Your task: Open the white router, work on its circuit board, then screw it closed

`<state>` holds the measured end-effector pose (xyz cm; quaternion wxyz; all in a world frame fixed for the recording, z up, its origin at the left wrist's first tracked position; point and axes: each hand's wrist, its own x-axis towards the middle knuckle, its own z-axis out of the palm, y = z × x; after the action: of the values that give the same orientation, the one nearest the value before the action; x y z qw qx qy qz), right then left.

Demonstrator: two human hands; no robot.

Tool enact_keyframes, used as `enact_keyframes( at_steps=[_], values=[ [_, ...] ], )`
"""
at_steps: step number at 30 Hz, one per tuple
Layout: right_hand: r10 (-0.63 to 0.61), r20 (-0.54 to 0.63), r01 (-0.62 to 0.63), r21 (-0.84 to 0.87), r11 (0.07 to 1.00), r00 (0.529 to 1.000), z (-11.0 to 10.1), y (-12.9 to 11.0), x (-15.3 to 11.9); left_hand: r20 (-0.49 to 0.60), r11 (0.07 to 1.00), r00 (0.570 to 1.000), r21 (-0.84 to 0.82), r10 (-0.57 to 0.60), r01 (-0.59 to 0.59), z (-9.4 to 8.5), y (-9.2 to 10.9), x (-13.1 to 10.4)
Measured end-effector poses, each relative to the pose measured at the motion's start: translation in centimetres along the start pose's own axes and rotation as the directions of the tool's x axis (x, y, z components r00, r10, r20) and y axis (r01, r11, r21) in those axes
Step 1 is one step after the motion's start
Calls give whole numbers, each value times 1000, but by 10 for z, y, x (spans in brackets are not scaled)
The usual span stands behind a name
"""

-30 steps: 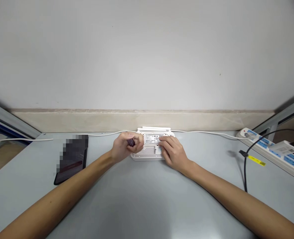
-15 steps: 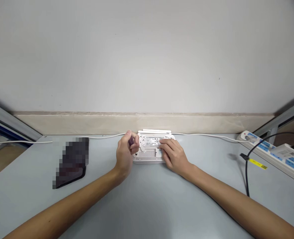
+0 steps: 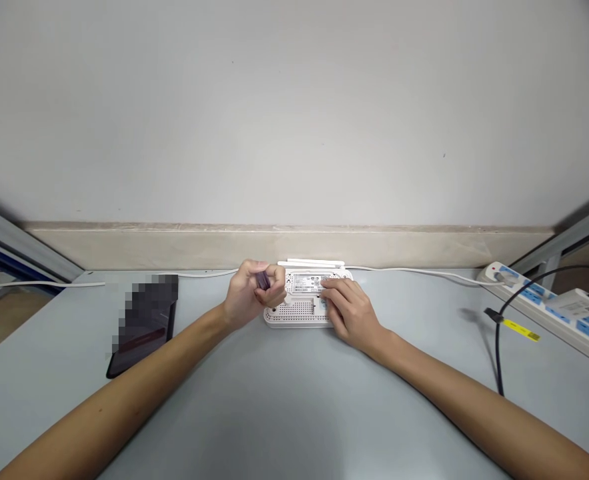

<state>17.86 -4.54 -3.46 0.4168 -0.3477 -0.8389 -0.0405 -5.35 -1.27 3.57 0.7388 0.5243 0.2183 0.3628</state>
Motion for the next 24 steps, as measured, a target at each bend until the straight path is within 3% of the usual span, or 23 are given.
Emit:
enact_keyframes(
  at_steps=[3,6,8,10,13,15,17,19,21,22,24],
  values=[
    [2,1,-2,3,1000,1000,0,0,0,-33,1000,999,5,19,-19,2,0,-1],
    [2,5,-2,5,1000,1000,1,1,-1,-175,997,981,25,80,-77,12,-1,-3],
    [4,6,-4,2,1000,1000,1,1,0,-335,992,934,58,122,-109,24,-4,-5],
    [6,5,-6,0,1000,1000,0,0,0,-487,985,858,127,166,-119,37,-8,-7],
    [6,4,-6,0,1000,1000,0,0,0,-562,976,804,193,196,-103,50,-16,-11],
    [9,3,-9,2,1000,1000,0,-1,0,-552,973,807,198,211,-119,51,-19,-12],
    [11,1,-11,3,1000,1000,0,-1,1,-505,975,838,170,208,-140,46,-19,-12],
    [8,2,-8,0,1000,1000,0,0,1,-400,986,903,118,154,-116,35,-16,-10],
    [5,7,-5,-7,1000,1000,-1,0,1,-217,996,976,90,37,-18,23,-12,-8],
    [5,10,-5,-10,1000,1000,-1,0,1,-142,996,990,86,6,6,18,-10,-7],
    [11,14,-11,-11,1000,1000,-1,0,1,-124,998,992,55,35,-28,12,-7,-5]
  ],
)
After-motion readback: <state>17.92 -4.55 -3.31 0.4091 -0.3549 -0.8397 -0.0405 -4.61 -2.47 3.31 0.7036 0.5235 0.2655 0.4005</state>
